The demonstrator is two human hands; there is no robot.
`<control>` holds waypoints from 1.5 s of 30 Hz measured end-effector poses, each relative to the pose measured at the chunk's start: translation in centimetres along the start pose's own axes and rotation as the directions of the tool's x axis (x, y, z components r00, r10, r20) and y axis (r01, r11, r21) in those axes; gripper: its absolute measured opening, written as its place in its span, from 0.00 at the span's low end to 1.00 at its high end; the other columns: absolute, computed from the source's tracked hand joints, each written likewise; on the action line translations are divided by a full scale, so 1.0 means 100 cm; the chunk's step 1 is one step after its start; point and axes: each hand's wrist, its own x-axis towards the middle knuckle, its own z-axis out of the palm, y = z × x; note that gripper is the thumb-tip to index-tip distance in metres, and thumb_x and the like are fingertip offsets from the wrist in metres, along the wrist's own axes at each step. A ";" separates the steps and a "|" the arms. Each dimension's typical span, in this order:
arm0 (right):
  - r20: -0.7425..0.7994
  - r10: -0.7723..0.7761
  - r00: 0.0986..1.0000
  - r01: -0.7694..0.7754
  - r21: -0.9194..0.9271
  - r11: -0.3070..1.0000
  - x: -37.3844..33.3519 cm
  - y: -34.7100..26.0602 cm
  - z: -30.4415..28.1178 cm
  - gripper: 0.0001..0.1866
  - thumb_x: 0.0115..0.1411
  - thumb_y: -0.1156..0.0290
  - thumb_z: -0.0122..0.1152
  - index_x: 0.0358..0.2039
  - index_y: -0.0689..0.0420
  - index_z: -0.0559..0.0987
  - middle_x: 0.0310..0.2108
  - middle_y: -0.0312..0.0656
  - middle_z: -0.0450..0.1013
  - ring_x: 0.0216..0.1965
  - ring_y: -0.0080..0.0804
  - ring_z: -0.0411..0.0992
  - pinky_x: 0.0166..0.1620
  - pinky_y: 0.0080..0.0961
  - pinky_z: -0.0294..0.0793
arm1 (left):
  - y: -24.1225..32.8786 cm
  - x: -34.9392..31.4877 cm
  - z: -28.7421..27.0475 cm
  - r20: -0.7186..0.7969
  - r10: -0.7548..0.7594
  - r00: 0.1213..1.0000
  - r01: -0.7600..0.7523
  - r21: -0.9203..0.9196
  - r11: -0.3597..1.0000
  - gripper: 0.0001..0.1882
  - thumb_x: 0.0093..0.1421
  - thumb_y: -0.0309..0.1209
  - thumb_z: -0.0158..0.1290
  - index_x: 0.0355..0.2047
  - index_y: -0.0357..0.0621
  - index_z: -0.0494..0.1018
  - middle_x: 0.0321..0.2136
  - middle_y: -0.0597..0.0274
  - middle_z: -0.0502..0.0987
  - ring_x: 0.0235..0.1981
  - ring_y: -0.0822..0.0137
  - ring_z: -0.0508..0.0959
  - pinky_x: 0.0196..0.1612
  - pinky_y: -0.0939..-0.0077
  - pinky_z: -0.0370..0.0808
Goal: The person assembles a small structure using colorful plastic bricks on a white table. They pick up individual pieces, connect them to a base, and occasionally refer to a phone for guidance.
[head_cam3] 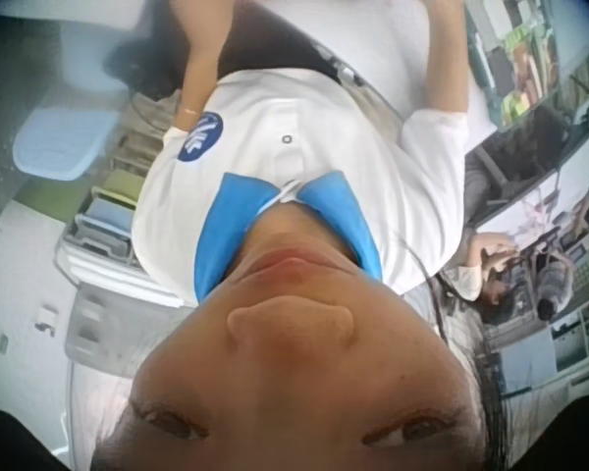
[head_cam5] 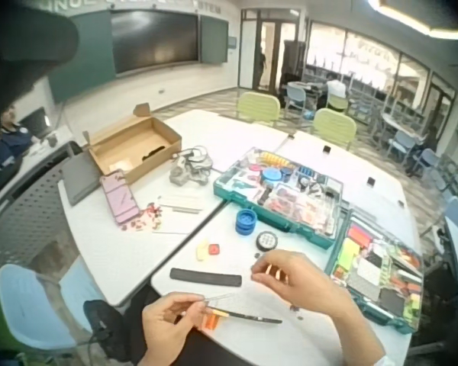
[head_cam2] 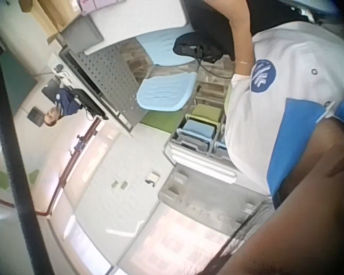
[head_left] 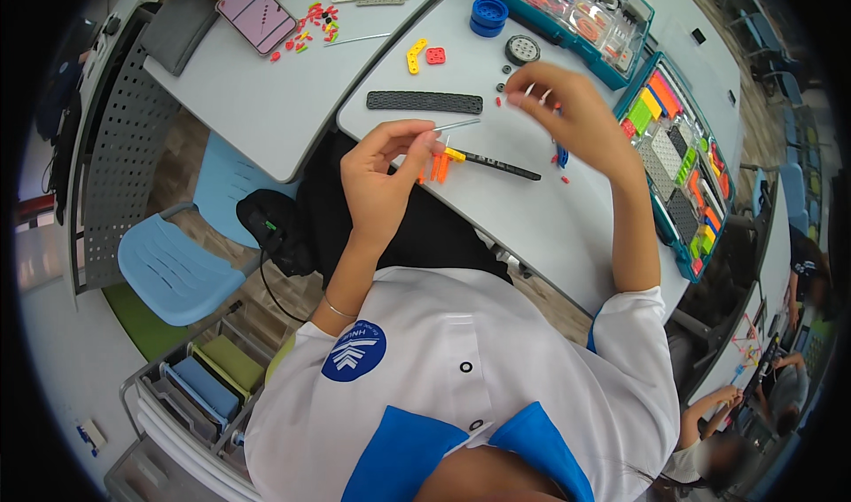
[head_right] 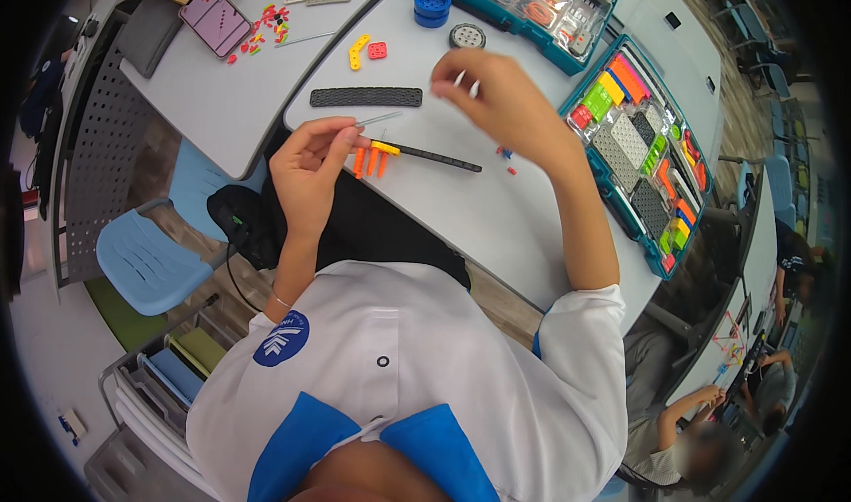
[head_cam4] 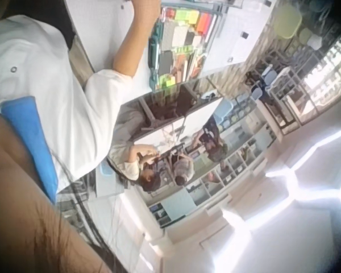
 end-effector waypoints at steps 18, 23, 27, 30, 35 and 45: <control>0.057 -0.031 0.998 0.038 -0.116 0.993 -0.008 0.003 0.039 0.13 0.56 0.68 0.69 0.41 0.57 0.80 0.41 0.42 0.75 0.44 0.41 0.74 0.47 0.34 0.74 | -0.007 -0.004 -0.018 -0.264 0.353 0.898 -0.250 0.354 0.901 0.06 0.61 0.19 0.59 0.39 0.33 0.79 0.35 0.56 0.82 0.38 0.69 0.82 0.46 0.77 0.76; 0.233 0.116 0.966 -0.110 -0.041 0.993 -0.013 0.016 0.052 0.12 0.55 0.71 0.70 0.39 0.61 0.81 0.37 0.46 0.79 0.41 0.39 0.78 0.47 0.32 0.77 | -0.007 -0.003 -0.017 -0.271 0.282 0.920 -0.211 0.265 0.941 0.06 0.63 0.20 0.57 0.40 0.31 0.77 0.36 0.55 0.81 0.39 0.67 0.82 0.47 0.75 0.77; 0.317 0.137 0.939 -0.175 0.093 0.980 -0.002 0.031 0.044 0.12 0.57 0.73 0.68 0.42 0.64 0.81 0.34 0.48 0.81 0.37 0.36 0.80 0.46 0.29 0.78 | -0.008 -0.006 -0.015 -0.294 0.288 0.911 -0.269 0.104 0.958 0.06 0.67 0.22 0.52 0.42 0.32 0.73 0.36 0.53 0.80 0.37 0.66 0.82 0.46 0.74 0.78; 0.340 0.124 0.932 -0.178 0.132 0.975 -0.002 0.035 0.045 0.13 0.59 0.73 0.66 0.44 0.63 0.82 0.34 0.46 0.81 0.36 0.34 0.79 0.45 0.28 0.78 | -0.005 -0.010 -0.016 -0.258 0.323 0.910 -0.301 0.123 0.946 0.07 0.71 0.27 0.47 0.43 0.34 0.68 0.36 0.49 0.80 0.36 0.64 0.82 0.44 0.73 0.78; 0.329 0.106 0.939 -0.152 0.119 0.981 -0.003 0.040 0.047 0.14 0.59 0.71 0.66 0.45 0.61 0.82 0.34 0.45 0.81 0.36 0.33 0.78 0.43 0.29 0.77 | -0.015 -0.010 -0.024 0.035 0.602 0.798 -0.589 0.259 0.766 0.12 0.76 0.39 0.35 0.41 0.43 0.54 0.30 0.41 0.82 0.37 0.55 0.82 0.46 0.67 0.78; 0.329 0.101 0.939 -0.149 0.125 0.981 -0.004 0.037 0.046 0.13 0.59 0.72 0.66 0.44 0.60 0.82 0.32 0.44 0.81 0.33 0.32 0.77 0.41 0.28 0.76 | -0.040 -0.029 -0.018 0.340 0.513 0.788 -0.613 0.515 0.599 0.08 0.75 0.31 0.36 0.37 0.43 0.57 0.41 0.50 0.84 0.51 0.59 0.73 0.54 0.69 0.67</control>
